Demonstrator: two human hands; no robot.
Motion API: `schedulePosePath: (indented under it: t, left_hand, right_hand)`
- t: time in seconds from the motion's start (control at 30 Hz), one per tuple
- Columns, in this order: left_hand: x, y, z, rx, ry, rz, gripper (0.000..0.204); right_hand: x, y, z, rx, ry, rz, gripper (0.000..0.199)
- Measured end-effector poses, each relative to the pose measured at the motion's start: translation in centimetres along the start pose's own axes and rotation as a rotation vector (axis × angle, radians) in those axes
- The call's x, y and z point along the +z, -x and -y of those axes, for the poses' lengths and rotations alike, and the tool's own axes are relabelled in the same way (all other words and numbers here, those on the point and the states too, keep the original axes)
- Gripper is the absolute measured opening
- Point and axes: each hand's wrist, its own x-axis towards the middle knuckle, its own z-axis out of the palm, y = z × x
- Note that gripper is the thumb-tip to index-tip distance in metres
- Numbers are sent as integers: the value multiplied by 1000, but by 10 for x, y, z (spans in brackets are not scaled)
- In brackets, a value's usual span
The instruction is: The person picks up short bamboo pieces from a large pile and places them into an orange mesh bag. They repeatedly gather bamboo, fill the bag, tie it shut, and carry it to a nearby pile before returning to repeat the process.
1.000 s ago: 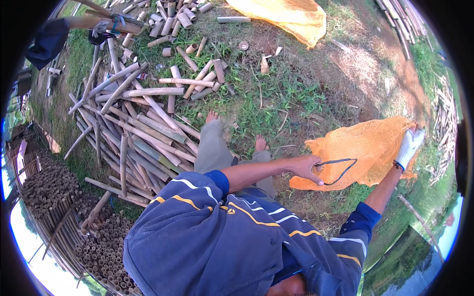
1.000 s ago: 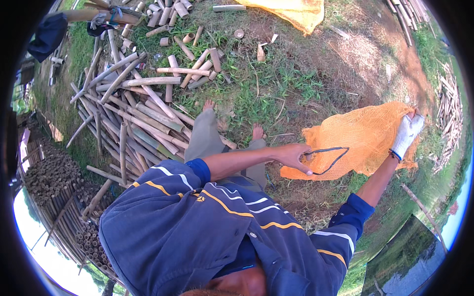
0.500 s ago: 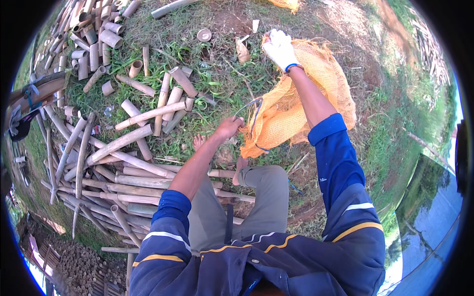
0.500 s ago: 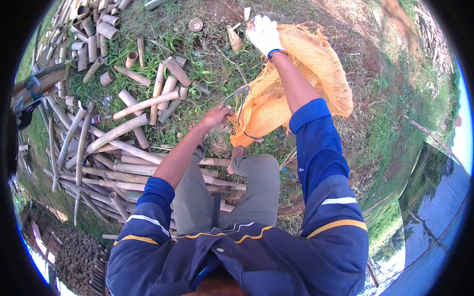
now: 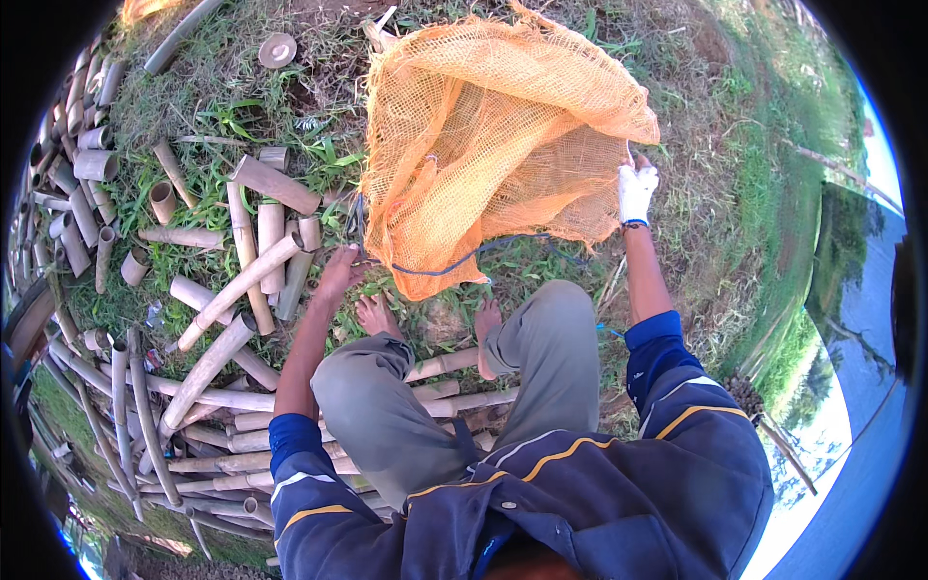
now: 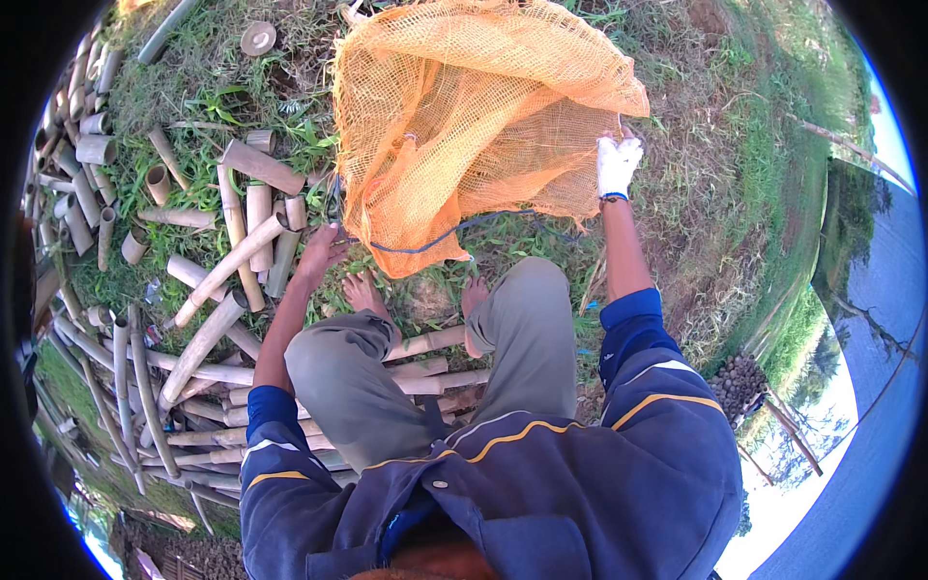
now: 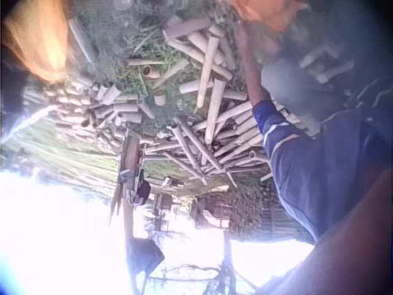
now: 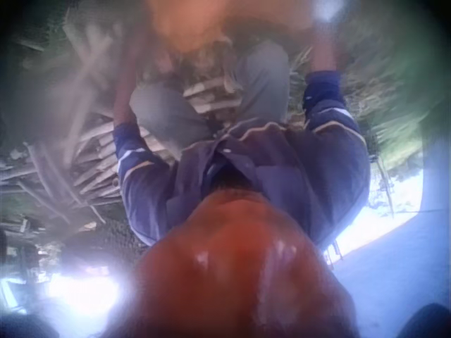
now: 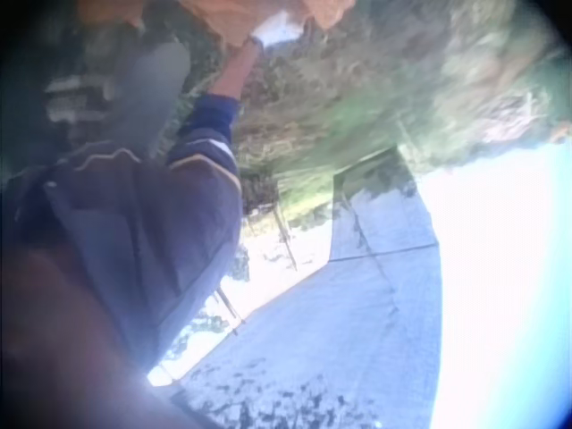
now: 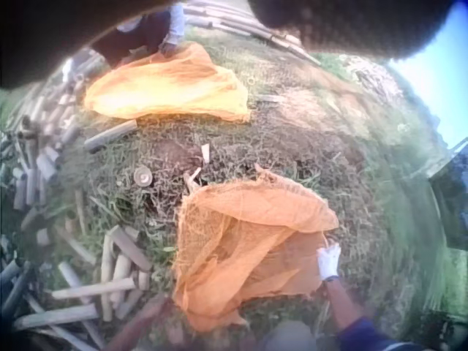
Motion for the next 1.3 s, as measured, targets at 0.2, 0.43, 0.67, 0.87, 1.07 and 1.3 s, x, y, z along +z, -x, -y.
schedulePosePath:
  t: [0.2,0.43,0.67,0.87,1.07,1.3]
  left_hand:
    - [5,-4,-2,58,13,68,99]
    - [18,-39,-14,18,-286,277,97]
    - [-8,-56,12,197,-287,216,61]
    - [-83,-43,76,194,-466,19,34]
    - [-77,-50,36,190,-829,-268,63]
    - [7,-17,-102,804,-1040,-494,63]
  right_hand:
    - [30,126,-120,1378,-730,-85,84]
    - [118,100,-187,1193,-1260,-43,24]
    - [-44,238,-372,1083,-953,-43,6]
    - [-61,292,-347,1568,-717,112,11]
    - [-83,186,-362,963,603,-220,47]
    - [18,-77,-108,-231,285,-182,67]
